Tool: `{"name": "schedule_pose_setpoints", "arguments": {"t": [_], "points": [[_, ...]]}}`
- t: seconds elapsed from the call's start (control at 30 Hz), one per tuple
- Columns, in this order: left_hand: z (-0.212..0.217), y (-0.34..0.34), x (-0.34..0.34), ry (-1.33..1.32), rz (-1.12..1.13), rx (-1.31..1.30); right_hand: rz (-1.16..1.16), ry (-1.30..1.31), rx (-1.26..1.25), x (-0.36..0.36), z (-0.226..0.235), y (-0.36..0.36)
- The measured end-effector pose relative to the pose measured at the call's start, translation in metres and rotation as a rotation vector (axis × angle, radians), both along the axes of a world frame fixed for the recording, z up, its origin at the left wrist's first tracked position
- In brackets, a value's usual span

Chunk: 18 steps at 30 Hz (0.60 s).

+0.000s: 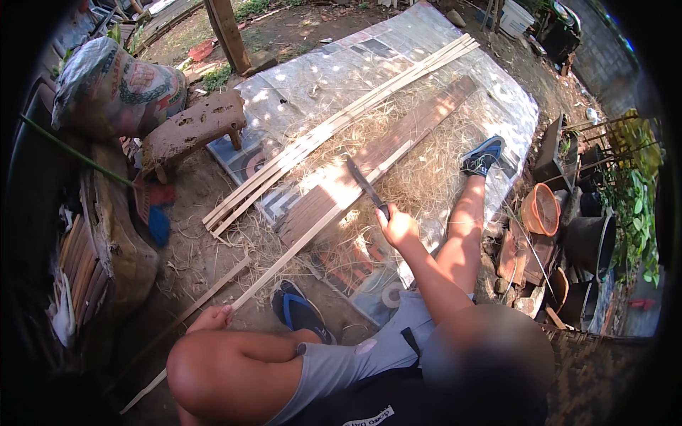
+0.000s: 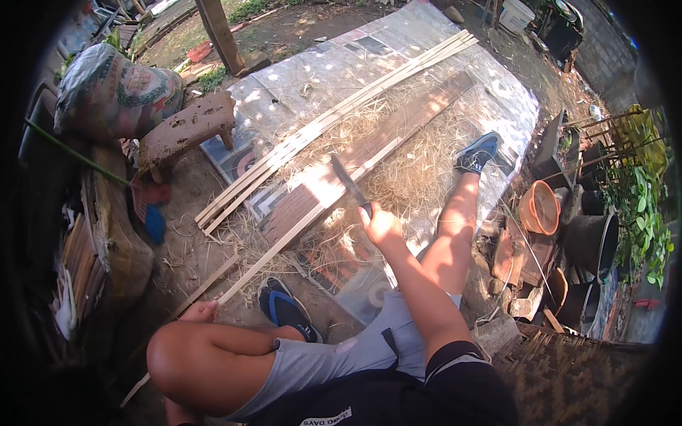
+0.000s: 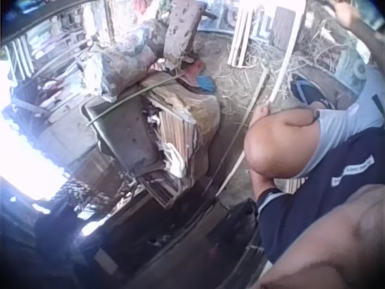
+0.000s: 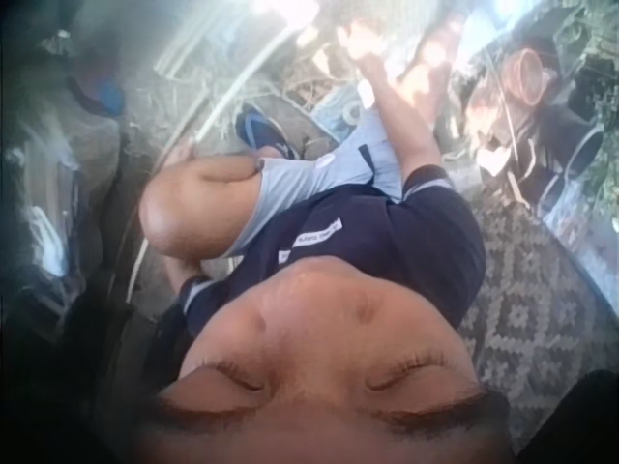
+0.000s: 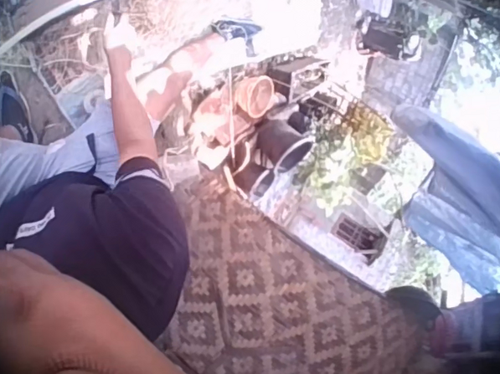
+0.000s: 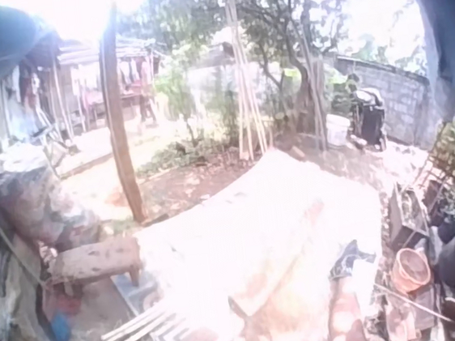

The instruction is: The person sits on the ground and uses a machete to split long bamboo strips into thinner slats. They repeatedly position the bamboo on a wooden block, strike it with the machete, and separate the resulting pieces.

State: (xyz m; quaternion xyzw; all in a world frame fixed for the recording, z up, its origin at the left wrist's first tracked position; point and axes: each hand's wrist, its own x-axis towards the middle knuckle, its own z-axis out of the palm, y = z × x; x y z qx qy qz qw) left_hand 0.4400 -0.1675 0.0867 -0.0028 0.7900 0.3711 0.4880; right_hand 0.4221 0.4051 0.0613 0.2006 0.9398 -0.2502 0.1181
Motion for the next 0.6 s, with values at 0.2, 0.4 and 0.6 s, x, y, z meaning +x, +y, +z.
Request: {"name": "schedule_pose_setpoints", "arguments": {"t": [0.2,0.4,0.6], "points": [[-0.005,0.019,-0.012,0.034,0.058,-0.017,0.610,0.037,0.009,0.049,0.011,-0.076],[0.027,0.006,0.002,-0.070,0.138,-0.056,0.050,0.131,0.092,0.007,-0.022,0.007],[0.067,0.021,0.033,-0.018,0.550,0.067,0.129,0.371,0.331,0.025,-0.049,0.036]]}}
